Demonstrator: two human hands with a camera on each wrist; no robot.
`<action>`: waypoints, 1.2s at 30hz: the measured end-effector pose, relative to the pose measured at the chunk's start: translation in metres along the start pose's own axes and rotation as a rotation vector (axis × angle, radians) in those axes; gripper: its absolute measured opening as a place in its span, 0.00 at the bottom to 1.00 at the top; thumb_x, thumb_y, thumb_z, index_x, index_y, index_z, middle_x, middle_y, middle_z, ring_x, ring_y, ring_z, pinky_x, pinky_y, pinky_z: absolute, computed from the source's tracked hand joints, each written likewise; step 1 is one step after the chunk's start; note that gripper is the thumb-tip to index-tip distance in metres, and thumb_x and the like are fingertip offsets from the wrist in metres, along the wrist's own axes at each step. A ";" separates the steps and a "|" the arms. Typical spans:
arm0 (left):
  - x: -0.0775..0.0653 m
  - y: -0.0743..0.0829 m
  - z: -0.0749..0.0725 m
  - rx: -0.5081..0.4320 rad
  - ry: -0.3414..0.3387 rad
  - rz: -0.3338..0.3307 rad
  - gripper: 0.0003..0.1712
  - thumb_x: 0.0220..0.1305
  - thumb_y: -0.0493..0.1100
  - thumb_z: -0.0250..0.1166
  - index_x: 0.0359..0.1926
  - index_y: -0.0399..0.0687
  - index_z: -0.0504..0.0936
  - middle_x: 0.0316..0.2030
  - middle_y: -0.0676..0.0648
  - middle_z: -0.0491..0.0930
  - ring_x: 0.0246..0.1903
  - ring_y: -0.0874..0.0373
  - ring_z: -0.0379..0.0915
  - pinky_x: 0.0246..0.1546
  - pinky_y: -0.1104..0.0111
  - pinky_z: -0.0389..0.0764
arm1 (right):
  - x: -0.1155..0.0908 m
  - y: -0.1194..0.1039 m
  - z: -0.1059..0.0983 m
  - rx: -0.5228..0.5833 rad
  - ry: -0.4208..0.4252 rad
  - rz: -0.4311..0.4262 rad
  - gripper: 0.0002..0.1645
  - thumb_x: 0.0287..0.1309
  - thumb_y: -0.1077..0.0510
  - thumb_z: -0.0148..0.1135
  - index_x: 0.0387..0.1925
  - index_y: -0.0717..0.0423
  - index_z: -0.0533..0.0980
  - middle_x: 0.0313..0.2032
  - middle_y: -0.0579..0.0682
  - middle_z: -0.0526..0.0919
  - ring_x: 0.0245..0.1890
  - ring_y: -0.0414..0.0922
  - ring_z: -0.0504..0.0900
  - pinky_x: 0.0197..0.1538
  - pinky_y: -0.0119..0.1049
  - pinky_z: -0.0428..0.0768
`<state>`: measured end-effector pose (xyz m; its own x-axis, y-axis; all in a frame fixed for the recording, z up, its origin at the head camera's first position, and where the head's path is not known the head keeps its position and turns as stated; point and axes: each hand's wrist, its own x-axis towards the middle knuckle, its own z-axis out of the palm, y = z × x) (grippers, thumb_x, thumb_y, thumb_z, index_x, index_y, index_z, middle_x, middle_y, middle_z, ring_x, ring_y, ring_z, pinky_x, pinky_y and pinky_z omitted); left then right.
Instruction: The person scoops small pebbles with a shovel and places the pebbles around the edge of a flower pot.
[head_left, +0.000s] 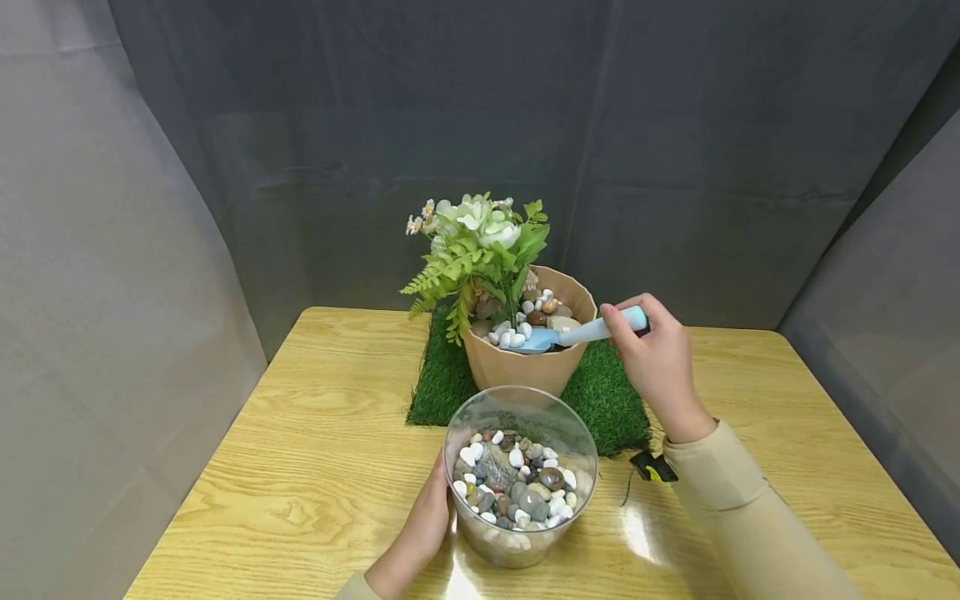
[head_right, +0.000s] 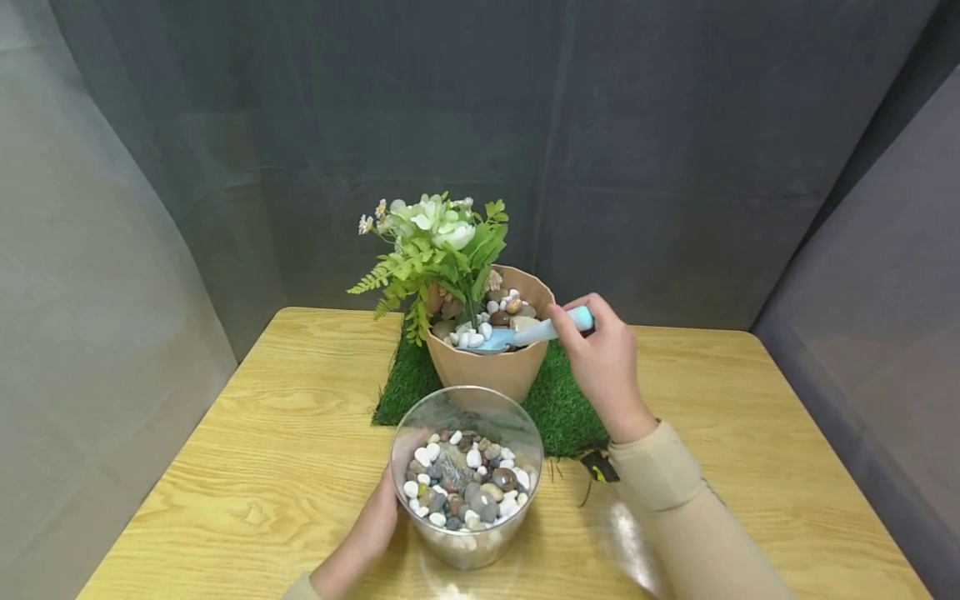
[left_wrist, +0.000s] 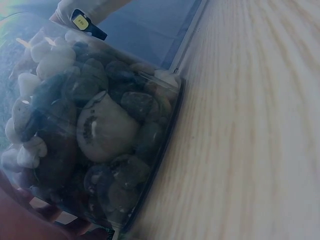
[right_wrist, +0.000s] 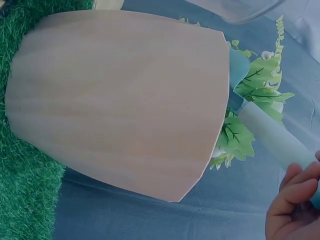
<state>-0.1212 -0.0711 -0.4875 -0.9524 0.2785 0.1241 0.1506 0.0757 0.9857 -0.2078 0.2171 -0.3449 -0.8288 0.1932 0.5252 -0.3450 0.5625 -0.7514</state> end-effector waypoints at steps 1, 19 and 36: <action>0.000 0.000 0.000 0.002 0.001 -0.002 0.34 0.85 0.49 0.21 0.79 0.43 0.59 0.78 0.40 0.59 0.80 0.41 0.47 0.78 0.70 0.46 | 0.000 -0.001 0.001 0.010 0.003 0.001 0.17 0.72 0.48 0.64 0.36 0.59 0.78 0.21 0.49 0.78 0.17 0.40 0.72 0.21 0.29 0.70; 0.002 0.001 -0.001 0.016 -0.002 -0.018 0.35 0.85 0.51 0.21 0.79 0.44 0.59 0.79 0.41 0.59 0.80 0.43 0.47 0.80 0.55 0.44 | -0.005 -0.024 0.009 0.099 0.065 -0.241 0.07 0.60 0.64 0.73 0.40 0.61 0.84 0.22 0.44 0.77 0.18 0.35 0.69 0.24 0.23 0.68; 0.002 0.000 -0.001 0.046 0.005 -0.013 0.35 0.85 0.50 0.19 0.79 0.45 0.59 0.78 0.41 0.60 0.80 0.42 0.49 0.79 0.44 0.44 | -0.002 -0.034 0.012 0.148 0.238 -0.451 0.38 0.61 0.31 0.65 0.36 0.66 0.84 0.25 0.44 0.80 0.21 0.27 0.66 0.26 0.20 0.63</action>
<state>-0.1235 -0.0714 -0.4869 -0.9557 0.2725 0.1115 0.1498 0.1238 0.9809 -0.1991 0.1880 -0.3250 -0.4666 0.1450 0.8725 -0.7168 0.5159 -0.4691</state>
